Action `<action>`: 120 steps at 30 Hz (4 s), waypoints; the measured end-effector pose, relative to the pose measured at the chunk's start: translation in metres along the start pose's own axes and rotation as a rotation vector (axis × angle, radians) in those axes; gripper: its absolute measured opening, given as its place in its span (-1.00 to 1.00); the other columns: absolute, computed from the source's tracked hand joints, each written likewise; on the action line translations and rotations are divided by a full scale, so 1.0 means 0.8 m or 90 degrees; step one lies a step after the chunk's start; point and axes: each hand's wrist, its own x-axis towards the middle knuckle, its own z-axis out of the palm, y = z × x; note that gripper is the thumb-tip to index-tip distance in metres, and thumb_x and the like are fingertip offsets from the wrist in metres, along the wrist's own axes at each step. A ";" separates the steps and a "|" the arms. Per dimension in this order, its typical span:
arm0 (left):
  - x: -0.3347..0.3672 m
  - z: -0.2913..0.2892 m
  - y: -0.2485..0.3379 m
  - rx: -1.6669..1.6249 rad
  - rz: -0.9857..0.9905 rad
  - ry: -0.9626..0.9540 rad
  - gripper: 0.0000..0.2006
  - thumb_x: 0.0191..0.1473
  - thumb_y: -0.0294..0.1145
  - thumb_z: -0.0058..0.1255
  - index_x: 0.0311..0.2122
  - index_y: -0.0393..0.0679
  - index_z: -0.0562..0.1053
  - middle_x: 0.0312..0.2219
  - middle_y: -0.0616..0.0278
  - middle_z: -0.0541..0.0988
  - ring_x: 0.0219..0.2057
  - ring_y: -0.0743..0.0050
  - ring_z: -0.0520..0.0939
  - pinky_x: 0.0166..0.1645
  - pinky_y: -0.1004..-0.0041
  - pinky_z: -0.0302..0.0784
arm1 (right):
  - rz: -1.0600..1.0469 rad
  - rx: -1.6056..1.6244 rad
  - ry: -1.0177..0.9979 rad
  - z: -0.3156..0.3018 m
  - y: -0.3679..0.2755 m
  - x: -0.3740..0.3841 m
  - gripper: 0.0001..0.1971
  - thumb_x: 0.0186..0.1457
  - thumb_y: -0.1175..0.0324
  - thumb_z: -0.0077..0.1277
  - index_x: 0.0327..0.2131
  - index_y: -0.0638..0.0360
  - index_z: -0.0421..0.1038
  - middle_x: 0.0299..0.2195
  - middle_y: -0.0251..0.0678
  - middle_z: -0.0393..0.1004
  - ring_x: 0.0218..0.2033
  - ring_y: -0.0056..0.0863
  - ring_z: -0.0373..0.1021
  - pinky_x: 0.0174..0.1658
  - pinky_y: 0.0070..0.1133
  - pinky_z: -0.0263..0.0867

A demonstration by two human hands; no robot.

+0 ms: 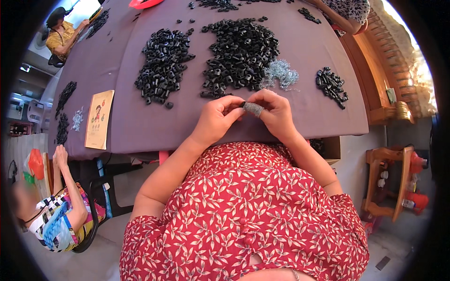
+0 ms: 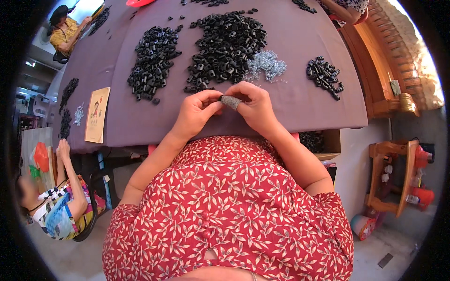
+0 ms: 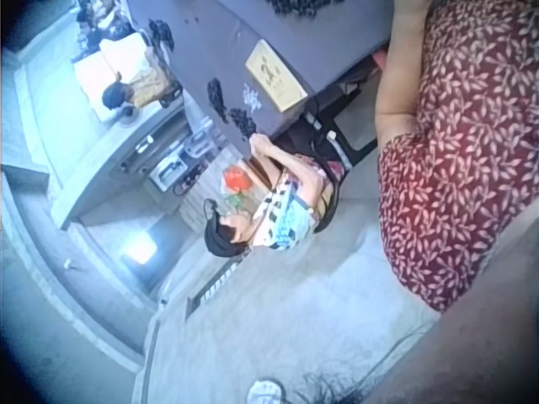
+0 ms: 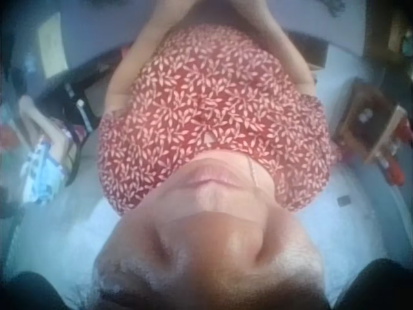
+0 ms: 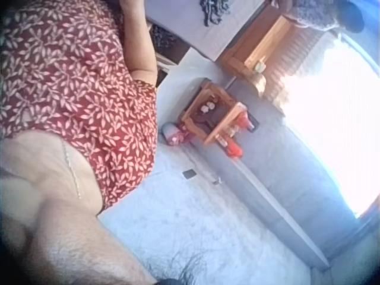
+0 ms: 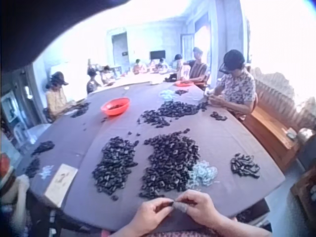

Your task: The person takes black plastic pieces and small insert pins from piles on the table, presses each pin into a plastic component by hand to assemble them, and places the assembled parts aside.

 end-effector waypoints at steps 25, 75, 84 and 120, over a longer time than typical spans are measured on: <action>0.012 -0.023 -0.011 -0.316 0.098 0.282 -0.82 0.25 -0.42 -0.02 -0.10 -0.25 0.42 -0.33 0.21 0.61 -0.35 0.54 0.62 -0.17 0.53 0.56 | -0.171 -0.507 -0.122 0.036 -0.012 0.049 -0.72 -0.10 0.52 0.08 -0.22 0.18 0.45 -0.31 -0.18 0.39 -0.29 -0.11 0.43 -0.24 -0.30 0.40; 0.000 -0.010 0.004 -0.084 0.053 0.098 -0.82 0.18 -0.53 0.03 -0.10 -0.28 0.48 -0.28 0.29 0.60 -0.27 0.63 0.60 -0.12 0.59 0.55 | -0.004 0.168 -0.076 0.002 -0.011 0.040 -0.80 0.06 0.67 0.02 -0.20 0.30 0.44 -0.32 -0.39 0.52 -0.33 -0.67 0.46 -0.24 -0.68 0.40; 0.001 -0.012 0.004 -0.045 0.051 0.101 -0.83 0.18 -0.53 0.04 -0.11 -0.28 0.48 -0.31 0.29 0.62 -0.30 0.63 0.61 -0.13 0.60 0.53 | -0.065 -0.002 -0.047 0.007 -0.021 0.032 -0.75 0.01 0.70 0.02 -0.19 0.32 0.47 -0.28 -0.38 0.54 -0.23 -0.67 0.46 -0.13 -0.68 0.38; 0.000 -0.011 0.007 -0.120 0.034 0.072 -0.83 0.17 -0.54 0.06 -0.13 -0.28 0.48 -0.30 0.30 0.60 -0.30 0.61 0.62 -0.16 0.59 0.56 | -0.132 -0.067 -0.012 0.009 -0.038 0.027 -0.68 -0.05 0.75 -0.07 -0.19 0.31 0.52 -0.28 -0.36 0.56 -0.24 -0.65 0.46 -0.14 -0.68 0.38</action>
